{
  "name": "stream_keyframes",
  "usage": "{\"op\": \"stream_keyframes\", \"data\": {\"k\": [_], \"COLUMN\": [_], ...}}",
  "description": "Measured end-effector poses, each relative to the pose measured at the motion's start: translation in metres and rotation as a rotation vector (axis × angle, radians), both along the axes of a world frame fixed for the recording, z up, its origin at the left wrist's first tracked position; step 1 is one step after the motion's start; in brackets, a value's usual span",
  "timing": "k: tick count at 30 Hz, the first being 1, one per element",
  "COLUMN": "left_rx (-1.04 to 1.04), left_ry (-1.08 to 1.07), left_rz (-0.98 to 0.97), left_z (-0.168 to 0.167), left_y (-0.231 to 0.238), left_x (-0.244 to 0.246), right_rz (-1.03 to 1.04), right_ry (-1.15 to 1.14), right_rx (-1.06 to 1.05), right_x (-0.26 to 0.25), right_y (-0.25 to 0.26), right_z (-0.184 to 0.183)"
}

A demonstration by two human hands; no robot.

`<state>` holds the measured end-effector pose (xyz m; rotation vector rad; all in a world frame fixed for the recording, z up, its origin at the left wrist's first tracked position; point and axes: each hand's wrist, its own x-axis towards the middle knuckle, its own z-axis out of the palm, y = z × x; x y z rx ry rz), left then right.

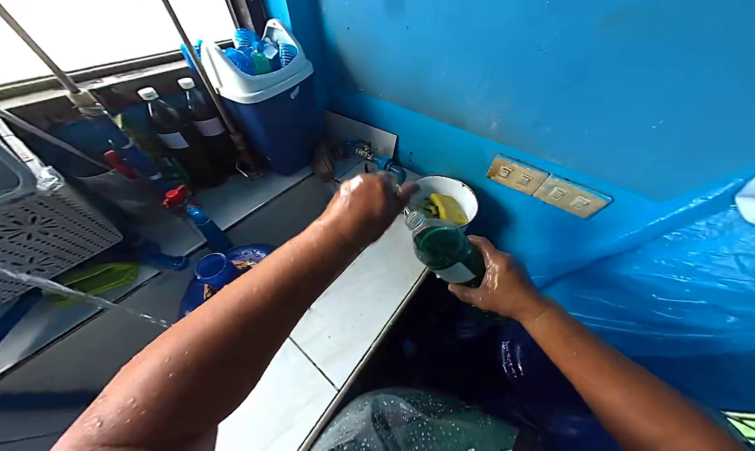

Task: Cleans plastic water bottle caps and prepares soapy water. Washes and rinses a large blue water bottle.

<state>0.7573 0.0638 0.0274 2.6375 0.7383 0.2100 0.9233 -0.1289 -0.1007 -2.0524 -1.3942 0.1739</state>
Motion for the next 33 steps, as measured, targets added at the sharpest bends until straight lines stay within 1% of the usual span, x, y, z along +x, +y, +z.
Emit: {"op": "stream_keyframes", "data": {"k": [2, 4, 6, 8, 10, 13, 16, 21, 25, 30, 33], "left_rx": [-0.125, -0.194, -0.15, -0.058, 0.008, 0.039, 0.055, 0.043, 0.03, -0.002, -0.014], "left_ry": [-0.092, -0.189, -0.224, -0.152, -0.106, -0.106, -0.122, -0.1, -0.08, -0.022, -0.008], "left_rz": [0.077, 0.055, -0.024, -0.08, -0.095, -0.06, -0.02, 0.054, 0.074, 0.073, 0.069], "left_z": [0.006, 0.002, -0.009, -0.02, -0.029, -0.034, -0.034, -0.03, -0.031, -0.033, -0.037], "left_y": [0.012, 0.016, 0.012, 0.007, 0.003, 0.006, 0.017, 0.028, 0.029, 0.03, 0.031], "left_x": [0.006, 0.001, -0.011, -0.023, -0.033, -0.047, -0.06, -0.074, -0.074, -0.071, -0.07], "right_rz": [-0.102, -0.202, -0.265, -0.285, -0.277, -0.287, -0.283, -0.28, -0.292, -0.288, -0.297], "right_ry": [-0.014, -0.034, -0.079, -0.125, -0.162, -0.215, -0.22, -0.214, -0.217, -0.204, -0.204], "right_rx": [-0.181, -0.342, -0.449, -0.511, -0.536, -0.644, -0.681, -0.662, -0.689, -0.618, -0.645], "right_x": [0.017, 0.039, 0.062, 0.084, 0.105, 0.114, 0.118, 0.122, 0.121, 0.131, 0.128], "right_y": [0.003, 0.012, 0.024, 0.037, 0.049, 0.065, 0.078, 0.093, 0.102, 0.107, 0.109], "right_z": [0.014, 0.025, 0.03, 0.032, 0.031, 0.045, 0.053, 0.056, 0.062, 0.057, 0.064]}}
